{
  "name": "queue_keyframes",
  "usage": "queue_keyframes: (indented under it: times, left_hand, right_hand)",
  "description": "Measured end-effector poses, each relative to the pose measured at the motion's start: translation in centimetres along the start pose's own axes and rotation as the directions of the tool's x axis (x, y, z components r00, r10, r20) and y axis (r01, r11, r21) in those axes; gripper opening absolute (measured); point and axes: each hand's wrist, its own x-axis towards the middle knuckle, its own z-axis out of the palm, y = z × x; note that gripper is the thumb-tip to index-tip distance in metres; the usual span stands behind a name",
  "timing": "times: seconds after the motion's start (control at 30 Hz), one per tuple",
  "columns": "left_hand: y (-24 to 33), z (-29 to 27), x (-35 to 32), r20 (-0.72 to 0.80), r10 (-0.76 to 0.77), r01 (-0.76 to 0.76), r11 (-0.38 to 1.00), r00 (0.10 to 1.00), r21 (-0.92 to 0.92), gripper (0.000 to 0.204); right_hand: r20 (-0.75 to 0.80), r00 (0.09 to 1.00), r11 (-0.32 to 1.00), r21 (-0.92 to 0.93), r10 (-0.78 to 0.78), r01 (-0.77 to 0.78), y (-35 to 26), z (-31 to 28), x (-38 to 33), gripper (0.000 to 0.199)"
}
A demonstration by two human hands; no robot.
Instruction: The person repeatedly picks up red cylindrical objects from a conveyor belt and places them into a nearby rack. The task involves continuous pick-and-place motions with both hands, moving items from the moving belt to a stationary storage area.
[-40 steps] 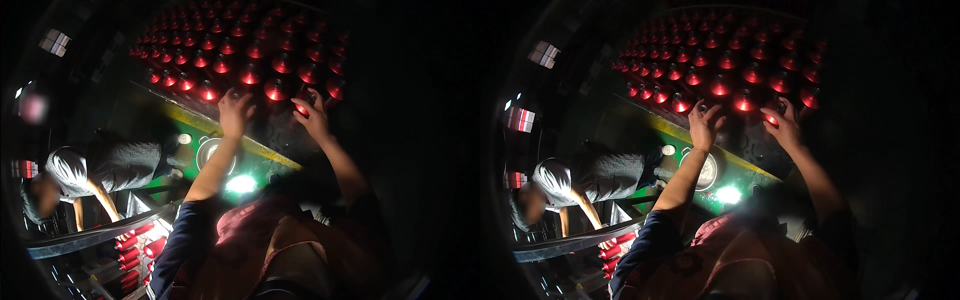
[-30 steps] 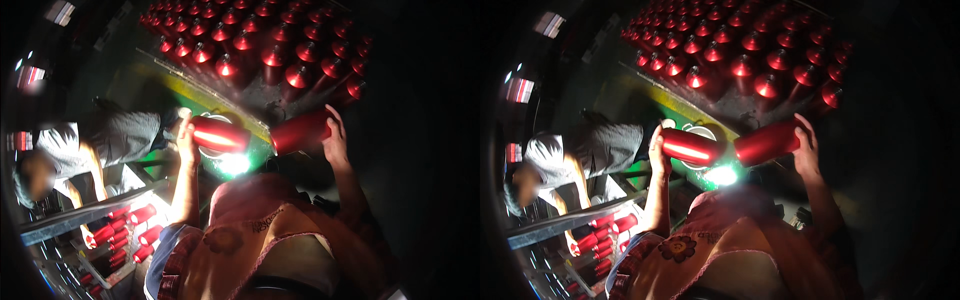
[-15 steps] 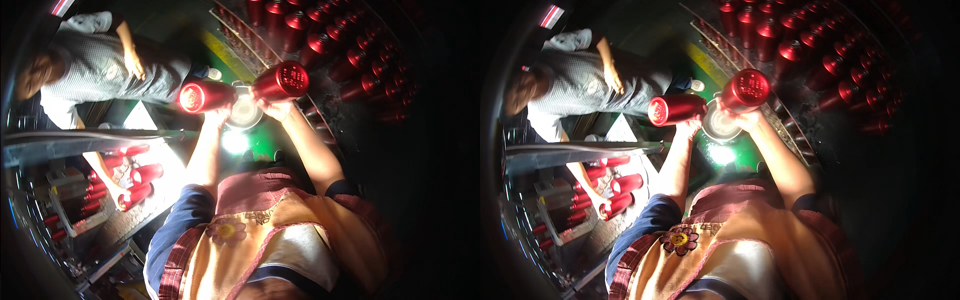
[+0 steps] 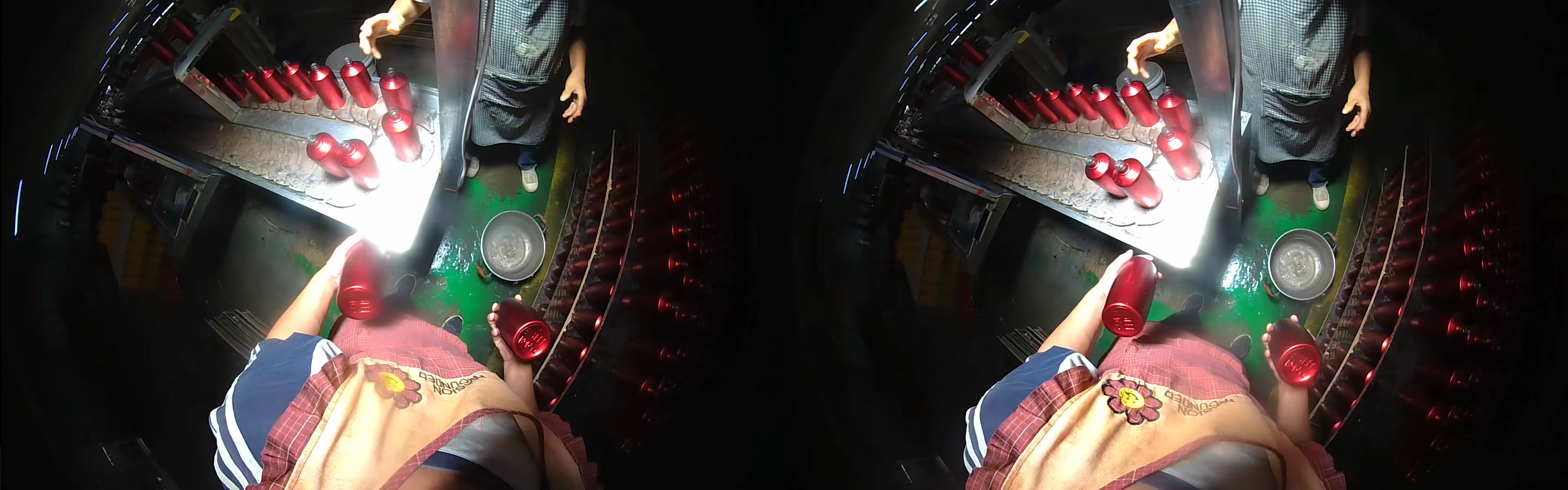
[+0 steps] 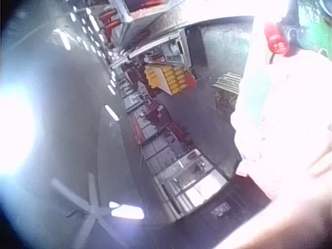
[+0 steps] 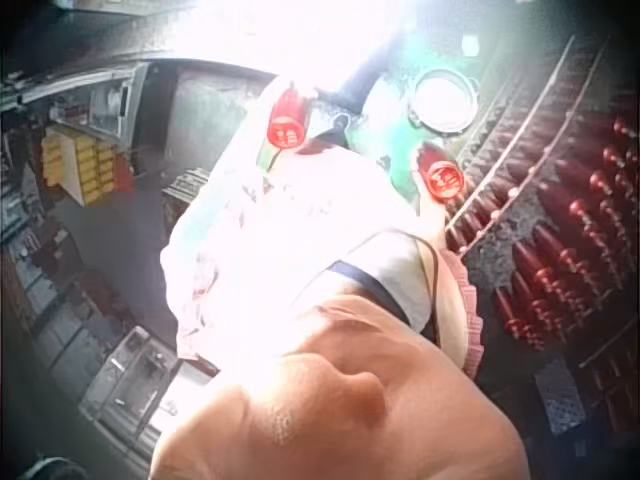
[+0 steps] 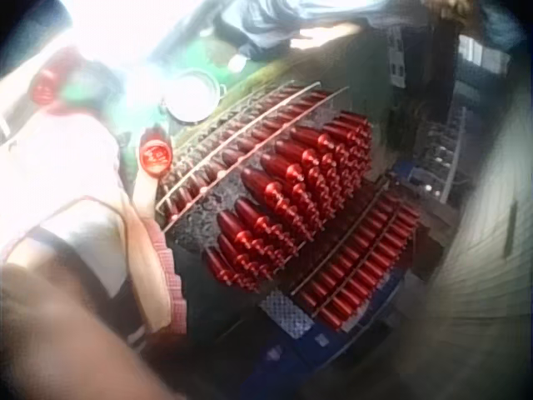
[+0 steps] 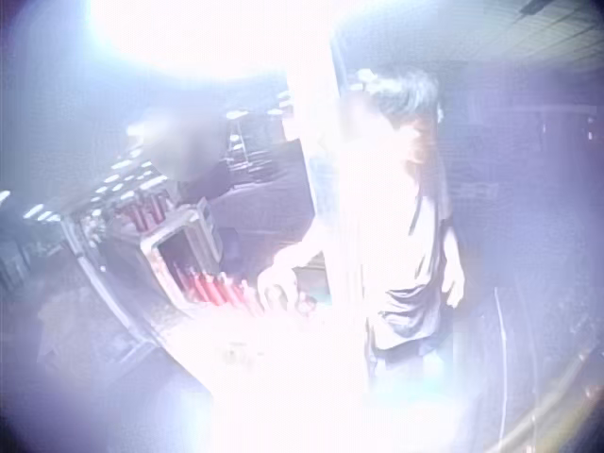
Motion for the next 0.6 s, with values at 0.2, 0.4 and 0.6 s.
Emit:
queue_keyframes:
  times: [0.2, 0.4, 0.6]
  left_hand:
    - [16.1, -6.8, -6.7, -0.139, 0.802, -0.496, 0.485, 0.581, 0.720, 0.032]
    - [26.9, -7.6, 3.9, 0.436, 0.884, 0.050, -0.449, 0.166, 0.892, 0.031]
    - [26.1, -7.0, 9.0, 0.320, 0.896, 0.052, -0.351, 0.307, 0.935, 0.040]
  right_hand:
    - [0.048, 0.976, 0.770, -0.608, -0.211, 0.196, 4.2, 4.6, 10.8, 0.047]
    - [0.421, 0.812, -0.321, -0.897, -0.404, 0.304, 15.2, 14.2, 30.8, 0.054]
    - [0.618, 0.770, -0.925, -0.366, -0.156, 0.107, 18.0, 10.0, 47.5, 0.041]
